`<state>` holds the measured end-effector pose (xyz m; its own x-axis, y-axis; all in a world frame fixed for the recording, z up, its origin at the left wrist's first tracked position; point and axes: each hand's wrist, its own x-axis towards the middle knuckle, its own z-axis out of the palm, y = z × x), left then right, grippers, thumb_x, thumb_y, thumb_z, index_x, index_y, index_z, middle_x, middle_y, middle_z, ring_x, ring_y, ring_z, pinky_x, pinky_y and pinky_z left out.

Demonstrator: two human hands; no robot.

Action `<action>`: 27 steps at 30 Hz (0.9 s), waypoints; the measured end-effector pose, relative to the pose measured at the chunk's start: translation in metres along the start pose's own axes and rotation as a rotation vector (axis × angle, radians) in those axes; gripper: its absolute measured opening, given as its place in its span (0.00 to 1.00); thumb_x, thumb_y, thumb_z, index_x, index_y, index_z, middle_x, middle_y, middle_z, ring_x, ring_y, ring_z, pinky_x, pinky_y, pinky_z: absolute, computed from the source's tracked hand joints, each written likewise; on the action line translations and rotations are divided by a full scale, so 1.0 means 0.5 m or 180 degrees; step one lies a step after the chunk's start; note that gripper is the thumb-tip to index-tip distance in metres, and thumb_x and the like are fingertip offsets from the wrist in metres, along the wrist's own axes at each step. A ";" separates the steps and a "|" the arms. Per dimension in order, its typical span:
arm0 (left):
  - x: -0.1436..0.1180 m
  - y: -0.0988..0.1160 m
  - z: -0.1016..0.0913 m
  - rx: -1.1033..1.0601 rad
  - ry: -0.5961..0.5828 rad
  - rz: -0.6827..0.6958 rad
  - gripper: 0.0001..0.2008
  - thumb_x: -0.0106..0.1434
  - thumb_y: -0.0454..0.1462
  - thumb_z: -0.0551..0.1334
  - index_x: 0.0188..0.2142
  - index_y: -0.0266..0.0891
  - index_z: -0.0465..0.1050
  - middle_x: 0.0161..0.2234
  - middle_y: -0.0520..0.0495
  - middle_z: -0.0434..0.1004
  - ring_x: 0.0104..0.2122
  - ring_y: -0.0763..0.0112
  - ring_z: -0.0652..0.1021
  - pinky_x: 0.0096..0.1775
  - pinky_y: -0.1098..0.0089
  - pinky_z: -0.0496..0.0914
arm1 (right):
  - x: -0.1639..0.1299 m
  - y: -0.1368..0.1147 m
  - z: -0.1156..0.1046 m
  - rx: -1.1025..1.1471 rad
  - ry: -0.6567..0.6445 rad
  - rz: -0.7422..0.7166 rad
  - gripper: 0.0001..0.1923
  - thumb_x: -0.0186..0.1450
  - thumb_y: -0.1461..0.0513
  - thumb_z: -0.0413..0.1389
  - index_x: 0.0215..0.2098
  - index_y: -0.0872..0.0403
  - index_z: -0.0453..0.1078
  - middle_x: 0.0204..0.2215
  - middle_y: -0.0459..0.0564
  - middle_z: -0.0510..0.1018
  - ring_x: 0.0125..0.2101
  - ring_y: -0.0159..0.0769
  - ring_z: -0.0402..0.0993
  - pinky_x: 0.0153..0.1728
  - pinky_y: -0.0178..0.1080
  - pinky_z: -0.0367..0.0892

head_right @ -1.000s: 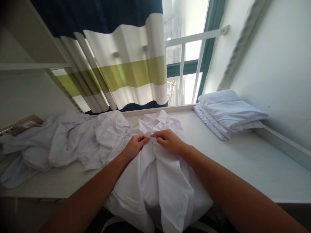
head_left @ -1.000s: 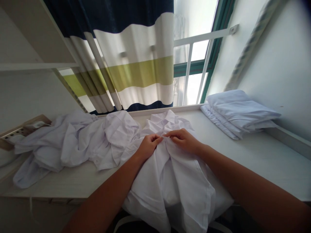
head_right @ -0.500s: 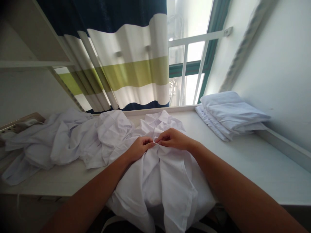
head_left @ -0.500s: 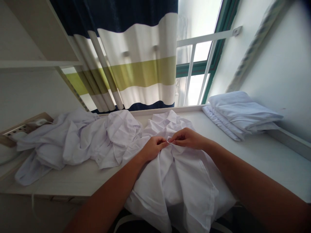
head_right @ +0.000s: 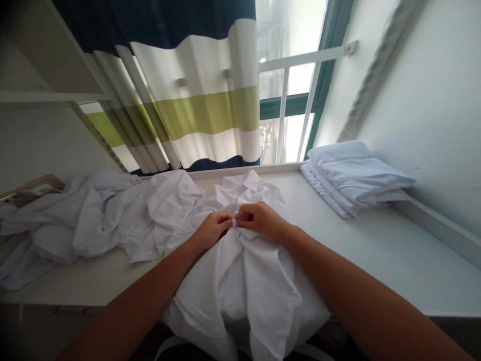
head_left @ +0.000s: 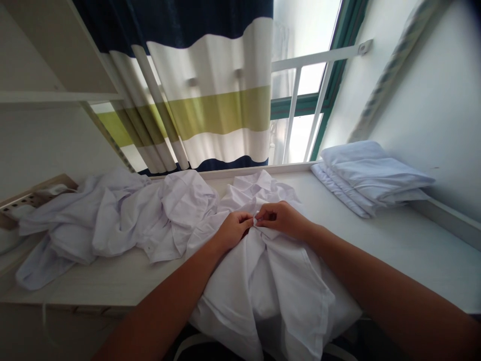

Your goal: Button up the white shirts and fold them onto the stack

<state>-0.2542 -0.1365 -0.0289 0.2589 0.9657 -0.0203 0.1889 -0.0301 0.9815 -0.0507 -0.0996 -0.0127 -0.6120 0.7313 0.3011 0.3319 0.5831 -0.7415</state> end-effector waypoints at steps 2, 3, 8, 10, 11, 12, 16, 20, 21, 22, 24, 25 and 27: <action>0.001 -0.002 0.001 -0.0166 -0.0014 -0.0074 0.13 0.58 0.45 0.64 0.28 0.36 0.72 0.20 0.56 0.63 0.20 0.77 0.60 0.25 0.72 0.54 | 0.000 -0.001 0.001 -0.0137 0.0048 -0.0034 0.08 0.61 0.57 0.63 0.35 0.52 0.77 0.23 0.44 0.78 0.24 0.31 0.72 0.28 0.33 0.65; 0.001 -0.001 0.002 -0.0243 -0.0021 -0.0113 0.14 0.58 0.46 0.64 0.28 0.36 0.72 0.19 0.56 0.62 0.20 0.78 0.60 0.25 0.72 0.53 | 0.000 -0.002 0.001 -0.0207 0.0070 -0.0054 0.08 0.61 0.57 0.63 0.35 0.52 0.77 0.23 0.44 0.78 0.24 0.31 0.72 0.29 0.33 0.65; -0.007 0.016 0.004 -0.0286 -0.0030 -0.0172 0.16 0.60 0.48 0.62 0.27 0.37 0.72 0.19 0.56 0.60 0.17 0.79 0.58 0.21 0.71 0.49 | -0.001 -0.009 0.001 -0.0517 0.0210 -0.0141 0.06 0.63 0.58 0.62 0.36 0.51 0.77 0.24 0.43 0.78 0.24 0.31 0.71 0.29 0.33 0.63; -0.010 0.022 0.004 -0.0212 -0.0056 -0.0093 0.18 0.61 0.50 0.62 0.28 0.36 0.73 0.19 0.56 0.60 0.18 0.79 0.58 0.21 0.71 0.49 | -0.002 -0.011 0.001 -0.0613 0.0229 -0.0180 0.06 0.63 0.58 0.61 0.35 0.51 0.77 0.24 0.43 0.78 0.24 0.30 0.71 0.29 0.33 0.62; -0.012 0.024 0.003 -0.0177 -0.0066 -0.0060 0.18 0.61 0.50 0.62 0.29 0.36 0.73 0.20 0.56 0.60 0.18 0.79 0.59 0.21 0.71 0.50 | -0.002 -0.012 0.001 -0.0653 0.0230 -0.0197 0.06 0.63 0.58 0.61 0.35 0.51 0.77 0.24 0.43 0.78 0.24 0.30 0.70 0.29 0.33 0.62; -0.012 0.024 0.002 -0.0136 -0.0068 -0.0043 0.18 0.61 0.50 0.62 0.29 0.36 0.73 0.20 0.56 0.60 0.18 0.78 0.59 0.22 0.71 0.50 | -0.002 -0.012 0.002 -0.0689 0.0233 -0.0209 0.06 0.64 0.58 0.61 0.35 0.51 0.77 0.24 0.43 0.78 0.24 0.30 0.70 0.29 0.33 0.62; -0.010 0.018 0.000 0.0093 -0.0051 -0.0054 0.17 0.61 0.48 0.62 0.27 0.36 0.74 0.18 0.57 0.59 0.19 0.78 0.58 0.23 0.71 0.50 | -0.001 -0.012 0.005 -0.0680 0.0231 -0.0254 0.07 0.64 0.57 0.62 0.37 0.51 0.78 0.25 0.44 0.79 0.25 0.31 0.72 0.30 0.33 0.63; -0.010 0.017 -0.001 0.0230 -0.0086 0.0024 0.16 0.62 0.47 0.61 0.30 0.36 0.76 0.19 0.56 0.60 0.20 0.77 0.57 0.24 0.72 0.51 | 0.000 -0.011 0.007 -0.0564 0.0214 -0.0261 0.07 0.63 0.57 0.62 0.37 0.52 0.78 0.24 0.44 0.79 0.25 0.31 0.72 0.30 0.33 0.63; -0.010 0.018 -0.002 0.0261 -0.0117 0.0054 0.16 0.63 0.47 0.60 0.30 0.36 0.77 0.19 0.56 0.61 0.20 0.77 0.58 0.24 0.72 0.51 | 0.000 -0.011 0.007 -0.0557 0.0216 -0.0256 0.07 0.63 0.57 0.62 0.36 0.52 0.78 0.24 0.44 0.78 0.25 0.31 0.72 0.30 0.33 0.63; -0.011 0.019 -0.002 0.0294 -0.0154 0.0086 0.16 0.63 0.46 0.60 0.31 0.36 0.77 0.20 0.55 0.63 0.21 0.77 0.59 0.25 0.72 0.52 | -0.001 -0.011 0.007 -0.0554 0.0213 -0.0252 0.07 0.63 0.57 0.62 0.36 0.52 0.78 0.24 0.44 0.78 0.25 0.31 0.72 0.30 0.33 0.63; -0.011 0.021 -0.004 0.0363 -0.0216 0.0157 0.16 0.64 0.46 0.60 0.32 0.36 0.78 0.22 0.54 0.68 0.23 0.75 0.62 0.26 0.72 0.55 | -0.001 -0.013 0.007 -0.0540 0.0197 -0.0239 0.06 0.63 0.58 0.62 0.36 0.51 0.77 0.24 0.43 0.78 0.25 0.31 0.72 0.30 0.33 0.63; -0.010 0.021 -0.005 0.0400 -0.0231 0.0191 0.16 0.64 0.45 0.60 0.33 0.35 0.79 0.23 0.53 0.70 0.24 0.75 0.64 0.27 0.72 0.56 | -0.001 -0.014 0.007 -0.0515 0.0183 -0.0223 0.06 0.63 0.58 0.62 0.36 0.51 0.77 0.24 0.43 0.78 0.25 0.31 0.71 0.30 0.33 0.63; -0.009 0.020 -0.006 0.0468 -0.0237 0.0236 0.17 0.64 0.46 0.60 0.34 0.35 0.80 0.25 0.51 0.72 0.25 0.73 0.66 0.28 0.72 0.58 | -0.002 -0.016 0.007 -0.0394 0.0152 -0.0147 0.06 0.63 0.58 0.62 0.36 0.51 0.77 0.24 0.43 0.77 0.25 0.30 0.71 0.30 0.33 0.63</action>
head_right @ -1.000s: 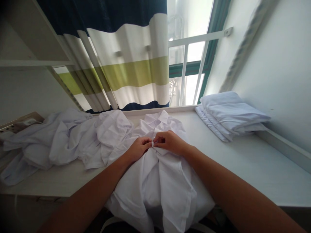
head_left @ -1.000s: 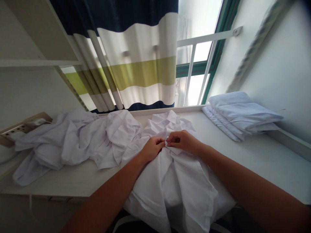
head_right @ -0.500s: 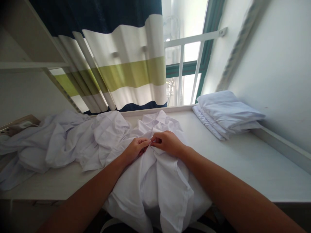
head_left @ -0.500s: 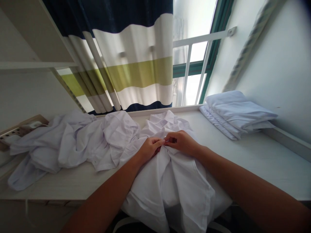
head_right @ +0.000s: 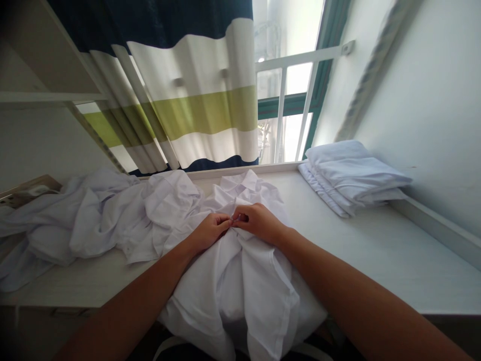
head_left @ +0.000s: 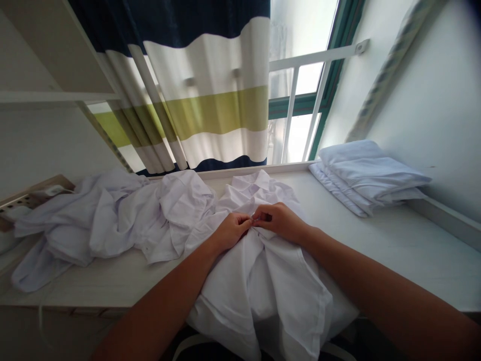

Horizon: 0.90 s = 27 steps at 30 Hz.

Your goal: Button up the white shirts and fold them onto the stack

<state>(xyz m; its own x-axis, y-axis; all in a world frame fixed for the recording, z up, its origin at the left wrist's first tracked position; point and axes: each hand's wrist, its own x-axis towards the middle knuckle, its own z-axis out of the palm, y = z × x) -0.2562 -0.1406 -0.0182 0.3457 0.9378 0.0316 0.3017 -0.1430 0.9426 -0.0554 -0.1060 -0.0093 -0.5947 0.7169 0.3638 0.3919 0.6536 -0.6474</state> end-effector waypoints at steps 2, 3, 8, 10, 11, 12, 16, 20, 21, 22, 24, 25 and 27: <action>0.001 -0.002 0.000 0.0048 0.0005 0.0008 0.18 0.64 0.47 0.60 0.33 0.35 0.79 0.25 0.51 0.73 0.25 0.73 0.66 0.28 0.72 0.58 | 0.000 0.000 -0.001 0.0197 -0.0045 0.0110 0.06 0.63 0.58 0.62 0.36 0.52 0.76 0.24 0.43 0.76 0.25 0.30 0.70 0.29 0.33 0.63; 0.001 -0.002 0.000 0.0058 0.0020 0.0010 0.18 0.64 0.47 0.60 0.32 0.35 0.79 0.24 0.52 0.72 0.25 0.73 0.66 0.28 0.72 0.58 | 0.000 0.001 -0.001 0.0307 -0.0065 0.0159 0.07 0.63 0.57 0.62 0.36 0.52 0.76 0.24 0.43 0.76 0.25 0.31 0.70 0.29 0.33 0.63; 0.004 -0.007 0.000 0.0036 0.0101 0.0028 0.18 0.64 0.48 0.59 0.31 0.35 0.77 0.24 0.53 0.70 0.25 0.73 0.65 0.29 0.72 0.58 | 0.005 0.013 0.001 0.0944 -0.0136 0.0214 0.12 0.63 0.54 0.61 0.38 0.54 0.75 0.22 0.41 0.68 0.24 0.29 0.63 0.25 0.33 0.58; 0.005 -0.008 0.000 0.0064 0.0080 0.0060 0.18 0.65 0.48 0.59 0.31 0.35 0.77 0.24 0.53 0.69 0.25 0.73 0.65 0.29 0.72 0.58 | 0.008 0.018 0.002 0.1174 -0.0210 0.0240 0.14 0.63 0.52 0.61 0.38 0.55 0.74 0.21 0.40 0.65 0.23 0.28 0.59 0.24 0.33 0.55; 0.005 -0.007 0.000 0.0094 0.0071 0.0088 0.18 0.65 0.47 0.58 0.31 0.35 0.76 0.24 0.53 0.68 0.26 0.73 0.65 0.29 0.72 0.57 | 0.009 0.020 0.003 0.1256 -0.0248 0.0267 0.14 0.63 0.52 0.61 0.38 0.55 0.73 0.21 0.40 0.64 0.23 0.28 0.58 0.23 0.33 0.54; 0.005 -0.007 0.001 0.0135 0.0069 0.0121 0.17 0.65 0.47 0.58 0.31 0.35 0.76 0.24 0.53 0.68 0.26 0.73 0.65 0.29 0.72 0.57 | 0.010 0.022 0.004 0.1317 -0.0284 0.0298 0.15 0.63 0.51 0.61 0.37 0.55 0.73 0.21 0.40 0.64 0.23 0.28 0.58 0.23 0.33 0.53; 0.004 -0.003 0.002 0.0421 0.0127 0.0244 0.16 0.65 0.44 0.57 0.27 0.36 0.72 0.24 0.54 0.66 0.26 0.73 0.64 0.30 0.72 0.57 | 0.013 0.033 0.008 0.1468 -0.0453 0.0377 0.14 0.62 0.52 0.62 0.37 0.55 0.71 0.22 0.40 0.66 0.23 0.28 0.59 0.23 0.32 0.54; 0.003 -0.001 0.006 0.0684 0.0188 0.0286 0.15 0.65 0.42 0.56 0.26 0.36 0.71 0.23 0.54 0.65 0.26 0.74 0.64 0.30 0.72 0.57 | 0.014 0.041 0.015 0.1525 -0.0512 0.0457 0.12 0.62 0.55 0.62 0.36 0.55 0.69 0.22 0.41 0.67 0.24 0.29 0.61 0.23 0.33 0.55; 0.003 0.000 0.007 0.0712 0.0199 0.0287 0.15 0.65 0.42 0.56 0.26 0.36 0.70 0.23 0.54 0.65 0.26 0.74 0.64 0.30 0.72 0.57 | 0.013 0.041 0.016 0.1514 -0.0513 0.0474 0.11 0.62 0.56 0.62 0.36 0.55 0.69 0.22 0.41 0.68 0.24 0.29 0.61 0.23 0.33 0.55; 0.003 0.000 0.009 0.0736 0.0206 0.0289 0.15 0.65 0.42 0.56 0.26 0.36 0.70 0.23 0.54 0.66 0.26 0.74 0.64 0.30 0.71 0.57 | 0.013 0.041 0.017 0.1500 -0.0515 0.0485 0.10 0.62 0.57 0.62 0.36 0.55 0.69 0.23 0.41 0.68 0.24 0.29 0.61 0.23 0.33 0.55; 0.002 0.000 0.012 0.0789 0.0216 0.0302 0.14 0.65 0.41 0.56 0.27 0.35 0.71 0.24 0.53 0.67 0.27 0.73 0.65 0.30 0.71 0.58 | 0.012 0.039 0.019 0.1486 -0.0518 0.0495 0.09 0.62 0.58 0.61 0.36 0.54 0.68 0.23 0.41 0.67 0.24 0.29 0.61 0.23 0.32 0.54; 0.002 0.001 0.014 0.0817 0.0228 0.0313 0.14 0.66 0.40 0.56 0.27 0.35 0.71 0.25 0.53 0.68 0.27 0.72 0.66 0.31 0.71 0.59 | 0.012 0.038 0.019 0.1492 -0.0517 0.0495 0.09 0.62 0.58 0.61 0.36 0.54 0.67 0.23 0.41 0.67 0.24 0.29 0.61 0.23 0.32 0.54; 0.001 0.001 0.017 0.0852 0.0261 0.0341 0.13 0.66 0.40 0.55 0.28 0.35 0.72 0.25 0.52 0.70 0.28 0.72 0.67 0.32 0.71 0.60 | 0.012 0.036 0.020 0.1514 -0.0508 0.0503 0.09 0.62 0.59 0.61 0.35 0.54 0.67 0.23 0.41 0.67 0.24 0.29 0.61 0.23 0.32 0.54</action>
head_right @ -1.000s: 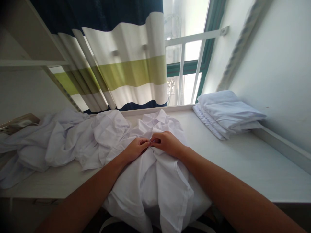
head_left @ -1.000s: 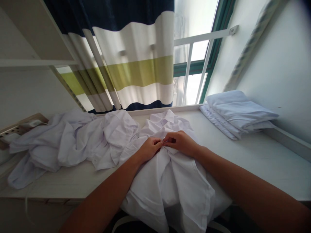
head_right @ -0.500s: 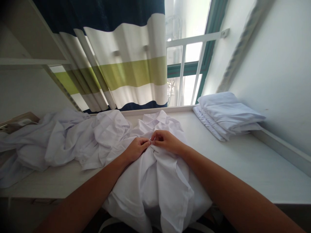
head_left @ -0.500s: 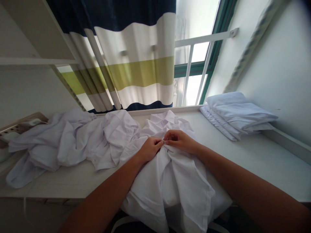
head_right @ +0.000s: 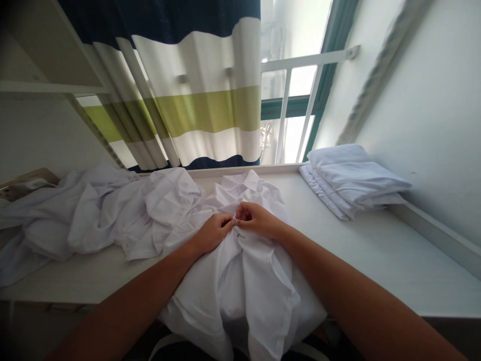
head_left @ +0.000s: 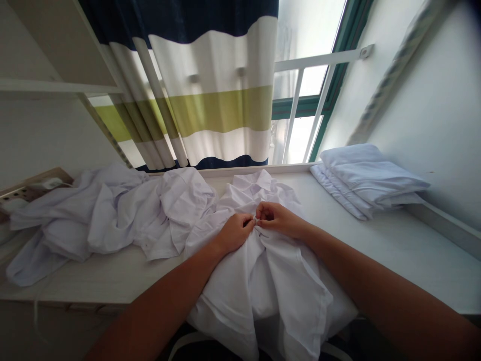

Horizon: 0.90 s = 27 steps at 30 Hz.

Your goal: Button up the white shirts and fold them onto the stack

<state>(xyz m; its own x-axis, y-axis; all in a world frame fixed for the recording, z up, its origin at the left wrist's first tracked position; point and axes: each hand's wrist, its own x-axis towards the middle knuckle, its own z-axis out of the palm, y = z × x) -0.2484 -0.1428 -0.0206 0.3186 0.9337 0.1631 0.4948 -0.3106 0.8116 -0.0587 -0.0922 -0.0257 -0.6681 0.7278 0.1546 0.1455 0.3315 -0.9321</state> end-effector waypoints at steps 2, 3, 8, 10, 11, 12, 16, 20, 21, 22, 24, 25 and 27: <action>-0.001 -0.001 0.002 -0.0024 0.0033 0.0022 0.13 0.66 0.39 0.55 0.29 0.35 0.73 0.26 0.51 0.71 0.29 0.71 0.68 0.33 0.70 0.61 | 0.000 0.001 -0.001 0.0039 0.0007 0.0018 0.09 0.61 0.60 0.61 0.35 0.54 0.66 0.24 0.41 0.67 0.25 0.29 0.61 0.24 0.32 0.55; -0.001 -0.002 0.002 -0.0063 0.0044 0.0031 0.13 0.66 0.39 0.55 0.29 0.35 0.73 0.26 0.51 0.71 0.29 0.71 0.69 0.33 0.70 0.61 | 0.001 0.001 -0.001 0.0059 0.0006 0.0027 0.09 0.61 0.60 0.61 0.35 0.54 0.66 0.24 0.41 0.67 0.25 0.29 0.61 0.25 0.32 0.55; 0.001 -0.012 0.002 -0.0456 -0.0019 -0.0011 0.13 0.66 0.41 0.57 0.31 0.35 0.75 0.28 0.51 0.73 0.30 0.71 0.70 0.34 0.71 0.62 | 0.001 0.002 -0.010 0.0102 0.0005 0.0041 0.08 0.60 0.61 0.61 0.33 0.54 0.65 0.26 0.42 0.66 0.26 0.29 0.60 0.26 0.32 0.56; 0.003 -0.013 0.002 -0.0636 -0.0053 -0.0067 0.13 0.65 0.42 0.59 0.32 0.35 0.76 0.29 0.51 0.75 0.31 0.71 0.71 0.34 0.71 0.63 | 0.000 -0.001 -0.013 0.0100 -0.0011 0.0047 0.08 0.60 0.61 0.61 0.33 0.54 0.65 0.26 0.42 0.66 0.27 0.29 0.60 0.26 0.33 0.56; 0.003 -0.013 0.001 -0.0727 -0.0076 -0.0094 0.13 0.65 0.43 0.60 0.33 0.35 0.76 0.30 0.50 0.75 0.31 0.70 0.71 0.34 0.71 0.63 | 0.000 -0.003 -0.015 0.0104 -0.0027 0.0048 0.08 0.60 0.61 0.61 0.33 0.54 0.65 0.26 0.42 0.66 0.27 0.29 0.60 0.26 0.33 0.56; 0.003 -0.012 0.001 -0.0809 -0.0100 -0.0119 0.13 0.65 0.43 0.60 0.34 0.35 0.77 0.31 0.50 0.76 0.32 0.70 0.72 0.35 0.71 0.63 | 0.000 -0.004 -0.016 0.0111 -0.0045 0.0048 0.08 0.60 0.61 0.61 0.33 0.54 0.65 0.26 0.42 0.66 0.27 0.29 0.60 0.26 0.33 0.56; 0.002 -0.008 0.001 -0.0977 -0.0134 -0.0200 0.13 0.63 0.43 0.62 0.36 0.35 0.78 0.33 0.48 0.78 0.32 0.69 0.74 0.36 0.72 0.64 | 0.000 -0.006 -0.018 0.0148 -0.0112 0.0056 0.09 0.60 0.61 0.61 0.32 0.54 0.65 0.26 0.42 0.65 0.27 0.29 0.59 0.27 0.33 0.56; 0.001 -0.013 0.002 -0.0988 -0.0169 -0.0249 0.13 0.63 0.43 0.63 0.36 0.34 0.78 0.32 0.49 0.78 0.31 0.70 0.73 0.35 0.72 0.64 | 0.000 -0.003 -0.017 0.0155 -0.0151 0.0005 0.08 0.61 0.62 0.60 0.32 0.54 0.65 0.26 0.42 0.65 0.27 0.29 0.59 0.27 0.33 0.56; 0.001 -0.015 0.002 -0.0978 -0.0189 -0.0252 0.13 0.63 0.43 0.62 0.37 0.34 0.78 0.32 0.49 0.78 0.31 0.70 0.73 0.34 0.72 0.64 | 0.000 -0.002 -0.017 0.0163 -0.0166 -0.0008 0.07 0.61 0.62 0.60 0.33 0.54 0.65 0.26 0.42 0.65 0.27 0.29 0.59 0.27 0.33 0.56; 0.001 -0.016 0.002 -0.0959 -0.0206 -0.0250 0.13 0.63 0.43 0.62 0.37 0.34 0.78 0.32 0.49 0.78 0.31 0.70 0.73 0.34 0.72 0.64 | 0.000 -0.001 -0.017 0.0174 -0.0185 -0.0017 0.07 0.61 0.62 0.60 0.33 0.54 0.65 0.26 0.42 0.65 0.27 0.29 0.59 0.27 0.33 0.56; 0.002 -0.018 0.002 -0.0892 -0.0226 -0.0233 0.13 0.63 0.43 0.62 0.37 0.34 0.79 0.32 0.49 0.78 0.31 0.70 0.73 0.34 0.72 0.64 | -0.001 -0.001 -0.016 0.0195 -0.0215 -0.0030 0.07 0.61 0.62 0.59 0.33 0.54 0.65 0.26 0.42 0.65 0.27 0.29 0.59 0.27 0.33 0.56; 0.002 -0.018 0.001 -0.0853 -0.0230 -0.0222 0.13 0.63 0.43 0.62 0.37 0.34 0.79 0.32 0.49 0.78 0.31 0.70 0.73 0.34 0.72 0.64 | -0.001 -0.001 -0.016 0.0203 -0.0223 -0.0032 0.06 0.61 0.62 0.59 0.33 0.54 0.65 0.26 0.42 0.65 0.27 0.29 0.59 0.27 0.33 0.56; 0.001 -0.015 0.000 -0.0784 -0.0217 -0.0204 0.13 0.63 0.43 0.61 0.37 0.34 0.79 0.32 0.49 0.78 0.31 0.69 0.73 0.34 0.72 0.64 | -0.002 -0.004 -0.014 0.0213 -0.0230 -0.0027 0.07 0.61 0.62 0.60 0.33 0.54 0.65 0.26 0.41 0.66 0.27 0.29 0.59 0.27 0.33 0.56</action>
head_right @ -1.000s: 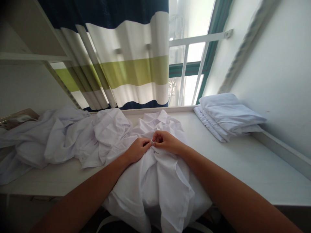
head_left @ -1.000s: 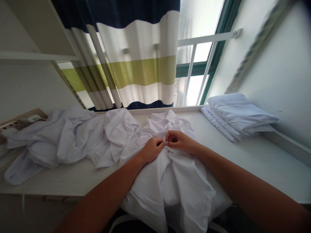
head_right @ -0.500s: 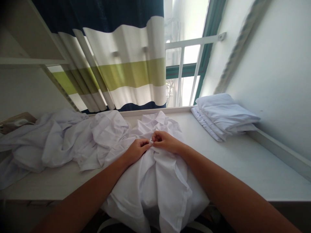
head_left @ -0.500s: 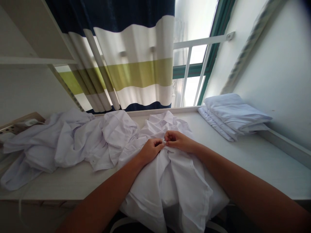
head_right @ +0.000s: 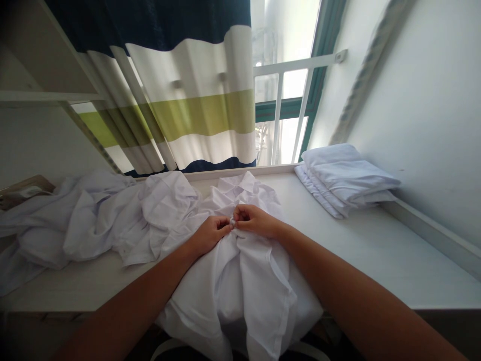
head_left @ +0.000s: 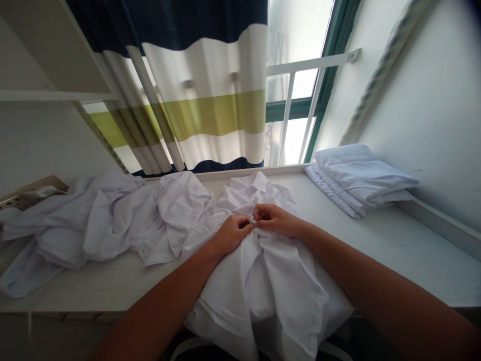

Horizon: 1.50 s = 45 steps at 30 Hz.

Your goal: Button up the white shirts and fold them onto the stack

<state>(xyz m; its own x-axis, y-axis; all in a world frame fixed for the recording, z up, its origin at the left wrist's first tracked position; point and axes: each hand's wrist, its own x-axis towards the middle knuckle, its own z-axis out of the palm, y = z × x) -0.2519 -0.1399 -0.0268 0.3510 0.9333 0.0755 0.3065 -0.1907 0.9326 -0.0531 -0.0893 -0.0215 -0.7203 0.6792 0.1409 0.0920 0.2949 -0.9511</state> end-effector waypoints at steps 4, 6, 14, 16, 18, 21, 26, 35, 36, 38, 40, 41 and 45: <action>-0.004 0.011 0.002 0.0220 0.0047 0.0018 0.13 0.64 0.43 0.59 0.35 0.34 0.78 0.30 0.50 0.75 0.30 0.71 0.71 0.32 0.72 0.62 | -0.001 -0.006 0.004 0.0087 0.0042 0.0028 0.08 0.62 0.61 0.60 0.32 0.54 0.65 0.26 0.41 0.66 0.27 0.28 0.60 0.27 0.33 0.56; -0.007 0.017 0.003 0.0373 0.0076 0.0044 0.13 0.63 0.42 0.59 0.32 0.34 0.76 0.27 0.51 0.73 0.28 0.72 0.69 0.31 0.72 0.61 | -0.001 -0.007 0.006 0.0172 0.0051 0.0057 0.08 0.62 0.60 0.60 0.32 0.54 0.65 0.26 0.41 0.67 0.27 0.29 0.61 0.27 0.33 0.57; -0.010 0.025 0.008 0.0867 0.0157 0.0090 0.09 0.60 0.38 0.58 0.25 0.37 0.67 0.22 0.55 0.64 0.25 0.74 0.64 0.28 0.71 0.56 | -0.001 -0.002 0.009 -0.0056 -0.0043 0.0075 0.09 0.62 0.59 0.60 0.33 0.53 0.64 0.29 0.44 0.71 0.29 0.31 0.65 0.30 0.34 0.60; -0.010 0.022 0.008 0.0873 0.0145 0.0113 0.08 0.60 0.37 0.58 0.25 0.37 0.66 0.23 0.55 0.64 0.25 0.74 0.63 0.28 0.71 0.56 | -0.001 -0.002 0.009 -0.0192 -0.0033 0.0044 0.08 0.62 0.59 0.59 0.33 0.53 0.64 0.29 0.44 0.71 0.29 0.32 0.65 0.30 0.34 0.61; -0.009 0.019 0.007 0.0841 0.0146 0.0140 0.08 0.61 0.38 0.58 0.26 0.37 0.66 0.23 0.54 0.65 0.25 0.74 0.64 0.28 0.71 0.56 | -0.001 -0.002 0.009 -0.0308 -0.0001 0.0009 0.08 0.62 0.60 0.58 0.32 0.53 0.64 0.29 0.45 0.70 0.29 0.32 0.65 0.30 0.34 0.61; -0.008 0.013 0.005 0.0790 0.0072 0.0207 0.09 0.62 0.39 0.58 0.27 0.37 0.67 0.24 0.54 0.65 0.26 0.74 0.64 0.29 0.71 0.57 | -0.001 -0.002 0.007 -0.0384 0.0021 0.0007 0.07 0.61 0.61 0.58 0.32 0.53 0.63 0.28 0.44 0.69 0.29 0.32 0.64 0.29 0.34 0.60; -0.006 0.011 0.004 0.0730 -0.0083 0.0224 0.10 0.62 0.40 0.58 0.27 0.37 0.67 0.24 0.55 0.65 0.26 0.74 0.64 0.30 0.72 0.58 | -0.001 -0.008 0.009 -0.0452 0.0034 0.0025 0.07 0.58 0.64 0.58 0.30 0.53 0.62 0.26 0.42 0.67 0.27 0.30 0.61 0.28 0.33 0.57; 0.006 0.008 0.003 0.0381 0.0222 -0.0202 0.16 0.61 0.47 0.61 0.26 0.37 0.65 0.24 0.55 0.63 0.26 0.74 0.63 0.29 0.72 0.57 | 0.002 -0.001 0.009 -0.0442 0.0420 -0.0169 0.06 0.60 0.62 0.57 0.29 0.53 0.63 0.25 0.41 0.64 0.27 0.30 0.58 0.28 0.34 0.55; 0.006 0.009 0.003 0.0360 0.0240 -0.0216 0.17 0.61 0.47 0.61 0.25 0.37 0.65 0.23 0.56 0.63 0.25 0.74 0.63 0.29 0.72 0.57 | 0.001 0.001 0.007 -0.0361 0.0352 -0.0165 0.06 0.61 0.61 0.57 0.30 0.54 0.64 0.26 0.41 0.65 0.27 0.30 0.59 0.28 0.34 0.56; 0.006 0.011 0.002 0.0350 0.0263 -0.0203 0.18 0.61 0.48 0.62 0.25 0.38 0.64 0.23 0.56 0.62 0.25 0.75 0.62 0.29 0.72 0.57 | 0.000 0.002 0.003 -0.0264 0.0221 -0.0128 0.09 0.62 0.58 0.59 0.33 0.54 0.66 0.27 0.42 0.66 0.28 0.31 0.60 0.29 0.34 0.57; 0.005 0.013 0.002 0.0395 0.0296 -0.0149 0.18 0.61 0.48 0.62 0.24 0.38 0.64 0.23 0.56 0.62 0.25 0.75 0.62 0.29 0.72 0.57 | -0.001 0.003 0.000 -0.0220 0.0105 -0.0099 0.11 0.62 0.56 0.61 0.35 0.54 0.67 0.28 0.43 0.68 0.29 0.31 0.62 0.30 0.34 0.59; 0.005 0.013 0.002 0.0424 0.0319 -0.0121 0.18 0.61 0.48 0.62 0.24 0.38 0.64 0.23 0.56 0.62 0.25 0.75 0.62 0.29 0.72 0.57 | -0.001 0.003 -0.002 -0.0179 0.0051 -0.0089 0.12 0.62 0.55 0.61 0.36 0.54 0.67 0.29 0.43 0.68 0.29 0.31 0.63 0.30 0.34 0.60; 0.004 0.011 0.003 0.0477 0.0347 -0.0045 0.16 0.61 0.46 0.62 0.25 0.37 0.66 0.23 0.55 0.64 0.26 0.74 0.64 0.29 0.72 0.58 | 0.000 0.006 -0.007 -0.0005 -0.0136 -0.0068 0.13 0.63 0.53 0.61 0.37 0.53 0.67 0.28 0.43 0.69 0.29 0.31 0.63 0.31 0.34 0.60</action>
<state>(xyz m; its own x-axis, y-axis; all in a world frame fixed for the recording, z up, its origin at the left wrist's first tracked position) -0.2484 -0.1397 -0.0222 0.2502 0.9621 0.1081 0.4421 -0.2129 0.8713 -0.0503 -0.0859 -0.0233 -0.7508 0.6434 0.1493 0.0773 0.3101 -0.9476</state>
